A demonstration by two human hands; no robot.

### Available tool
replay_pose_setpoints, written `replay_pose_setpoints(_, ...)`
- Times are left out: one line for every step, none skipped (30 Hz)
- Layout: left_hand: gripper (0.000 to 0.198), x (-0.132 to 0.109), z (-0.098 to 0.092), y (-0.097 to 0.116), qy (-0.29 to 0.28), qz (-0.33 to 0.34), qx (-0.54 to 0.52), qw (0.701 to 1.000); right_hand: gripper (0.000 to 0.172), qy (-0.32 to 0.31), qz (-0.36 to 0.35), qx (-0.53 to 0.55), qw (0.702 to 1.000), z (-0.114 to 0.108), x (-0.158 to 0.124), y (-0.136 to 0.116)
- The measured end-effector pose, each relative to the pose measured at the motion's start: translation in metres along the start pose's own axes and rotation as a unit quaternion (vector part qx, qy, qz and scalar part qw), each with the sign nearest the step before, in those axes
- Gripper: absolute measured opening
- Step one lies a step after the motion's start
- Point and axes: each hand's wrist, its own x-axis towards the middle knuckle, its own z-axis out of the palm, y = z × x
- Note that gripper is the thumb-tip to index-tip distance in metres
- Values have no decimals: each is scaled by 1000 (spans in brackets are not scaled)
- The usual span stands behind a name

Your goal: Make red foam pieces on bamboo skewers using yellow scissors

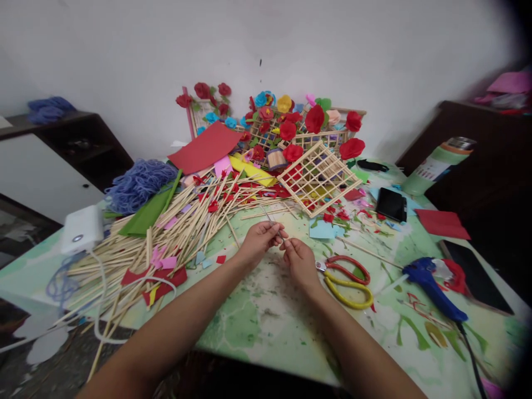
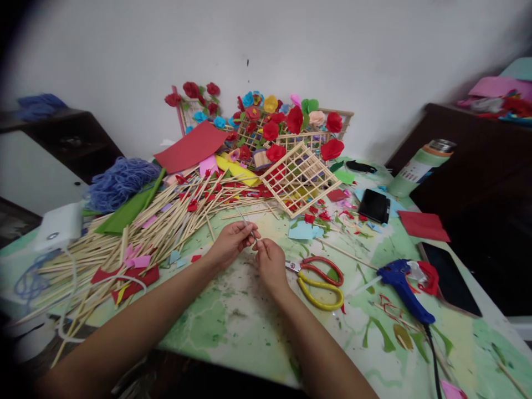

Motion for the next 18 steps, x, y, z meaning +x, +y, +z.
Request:
replay_pose_setpoints(27, 1, -1, 1, 6, -2, -7, 1000, 26, -3, 2, -1, 1000, 0, 1, 0)
replay_pose_setpoints(26, 2, -2, 2, 15, -1, -16, 1000, 26, -9, 6, 5, 1000, 0, 1, 0)
replay_pose_setpoints(25, 3, -3, 3, 25, 2, -25, 999, 26, -16, 14, 18, 1000, 1, 2, 1)
replay_pose_setpoints(25, 4, -5, 5, 36, 7, -35, 999, 26, -24, 25, 35, 999, 2, 2, 1)
replay_pose_setpoints(24, 6, -7, 7, 49, 13, -45, 998, 26, -31, 35, 53, 998, 3, 2, 2)
replay_pose_setpoints(24, 8, -10, 10, 63, 20, -56, 996, 26, -36, 45, 69, 996, 4, 2, 2)
replay_pose_setpoints(23, 11, -13, 14, 78, 28, -66, 994, 27, -41, 54, 83, 994, 5, 2, 3)
replay_pose_setpoints(22, 13, -17, 17, 95, 40, -76, 992, 27, -44, 62, 95, 993, 6, 1, 3)
replay_pose_setpoints(20, 15, -22, 21, 115, 54, -87, 988, 27, -48, 68, 106, 991, 7, 1, 3)
replay_pose_setpoints(19, 18, -28, 24, 138, 68, -97, 983, 27, -52, 74, 116, 989, 7, 0, 3)
replay_pose_setpoints(17, 20, -33, 27, 165, 80, -108, 977, 27, -55, 79, 128, 987, 8, 0, 3)
replay_pose_setpoints(16, 22, -39, 30, 192, 86, -116, 971, 28, -57, 84, 142, 985, 8, -1, 3)
replay_pose_setpoints(16, 24, -43, 32, 217, 85, -119, 965, 28, -57, 89, 158, 982, 9, -1, 3)
replay_pose_setpoints(16, 25, -46, 33, 235, 82, -119, 961, 28, -55, 92, 177, 978, 9, -1, 2)
replay_pose_setpoints(16, 26, -48, 33, 245, 77, -112, 960, 28, -53, 96, 195, 975, 9, -1, 2)
replay_pose_setpoints(17, 25, -47, 31, 244, 73, -99, 962, 28, -50, 100, 213, 971, 9, -1, 1)
replay_pose_setpoints(21, 24, -45, 30, 234, 68, -84, 966, 27, -48, 103, 227, 967, 9, 0, 1)
replay_pose_setpoints(25, 22, -41, 27, 218, 65, -66, 972, 27, -46, 105, 239, 964, 9, 0, 1)
